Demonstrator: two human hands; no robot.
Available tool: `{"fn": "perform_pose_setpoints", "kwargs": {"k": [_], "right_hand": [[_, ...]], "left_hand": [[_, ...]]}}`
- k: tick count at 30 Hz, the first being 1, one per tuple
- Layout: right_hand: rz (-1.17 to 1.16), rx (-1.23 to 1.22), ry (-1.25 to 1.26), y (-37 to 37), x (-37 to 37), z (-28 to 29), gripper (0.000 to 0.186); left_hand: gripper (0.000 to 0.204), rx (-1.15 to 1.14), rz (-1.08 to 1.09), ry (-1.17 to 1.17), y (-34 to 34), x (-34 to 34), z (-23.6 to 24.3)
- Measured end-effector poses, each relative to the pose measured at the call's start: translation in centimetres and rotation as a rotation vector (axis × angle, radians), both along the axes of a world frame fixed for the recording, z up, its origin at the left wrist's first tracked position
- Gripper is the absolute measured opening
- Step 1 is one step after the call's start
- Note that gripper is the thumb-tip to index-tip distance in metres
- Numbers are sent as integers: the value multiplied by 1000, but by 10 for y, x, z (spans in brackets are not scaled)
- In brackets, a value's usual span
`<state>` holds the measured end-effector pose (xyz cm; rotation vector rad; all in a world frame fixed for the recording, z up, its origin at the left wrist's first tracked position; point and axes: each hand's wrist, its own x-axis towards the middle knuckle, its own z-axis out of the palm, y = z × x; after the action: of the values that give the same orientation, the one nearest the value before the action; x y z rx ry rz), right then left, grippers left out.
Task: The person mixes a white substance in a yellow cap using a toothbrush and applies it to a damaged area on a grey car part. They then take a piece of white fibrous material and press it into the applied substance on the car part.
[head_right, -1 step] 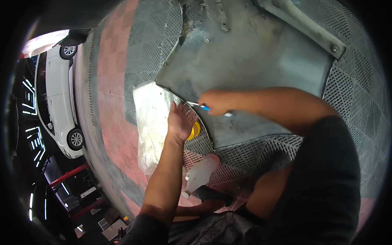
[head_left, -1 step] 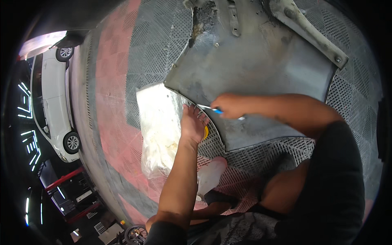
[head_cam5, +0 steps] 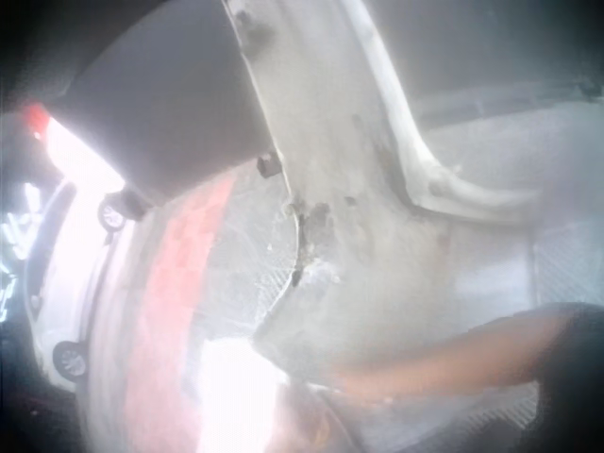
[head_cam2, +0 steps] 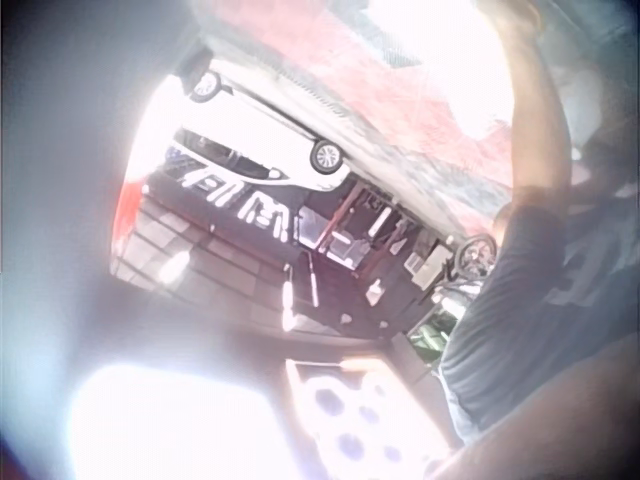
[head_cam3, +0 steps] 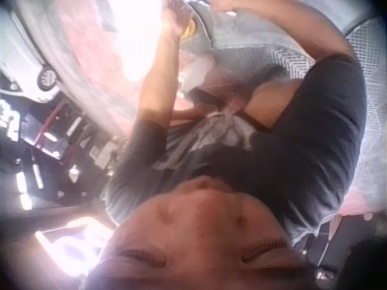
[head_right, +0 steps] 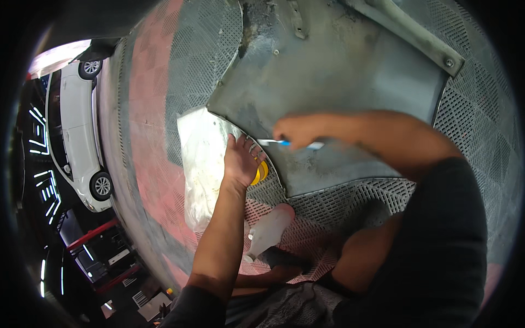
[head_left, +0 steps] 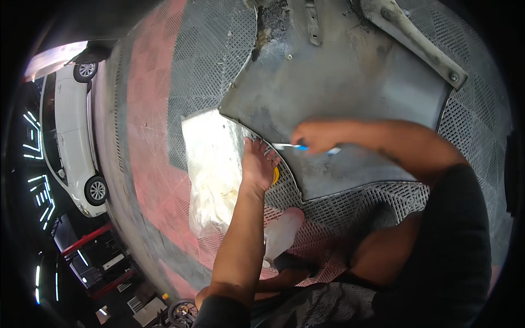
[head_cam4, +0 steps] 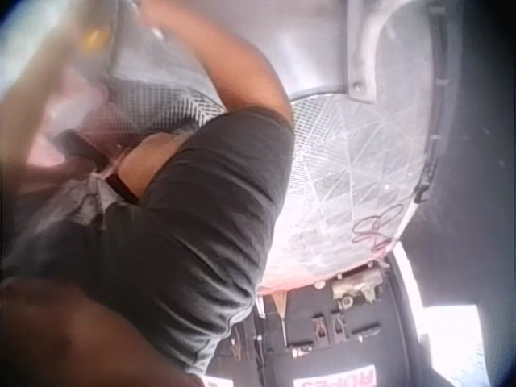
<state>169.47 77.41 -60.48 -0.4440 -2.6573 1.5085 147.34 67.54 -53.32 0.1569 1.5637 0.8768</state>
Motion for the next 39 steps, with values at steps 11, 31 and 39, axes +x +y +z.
{"fn": "perform_pose_setpoints", "kwargs": {"k": [11, 31, 39], "right_hand": [[-393, -21, -150, 22, -63, 11, 35], [298, 103, -115, 27, 19, 22, 26], [-452, 147, -36, 44, -2, 7, 44]], "left_hand": [[110, 32, -151, -44, 2, -1, 0], [120, 5, -142, 9, -3, 4, 17], [122, 10, -201, 45, 4, 25, 12]]}}
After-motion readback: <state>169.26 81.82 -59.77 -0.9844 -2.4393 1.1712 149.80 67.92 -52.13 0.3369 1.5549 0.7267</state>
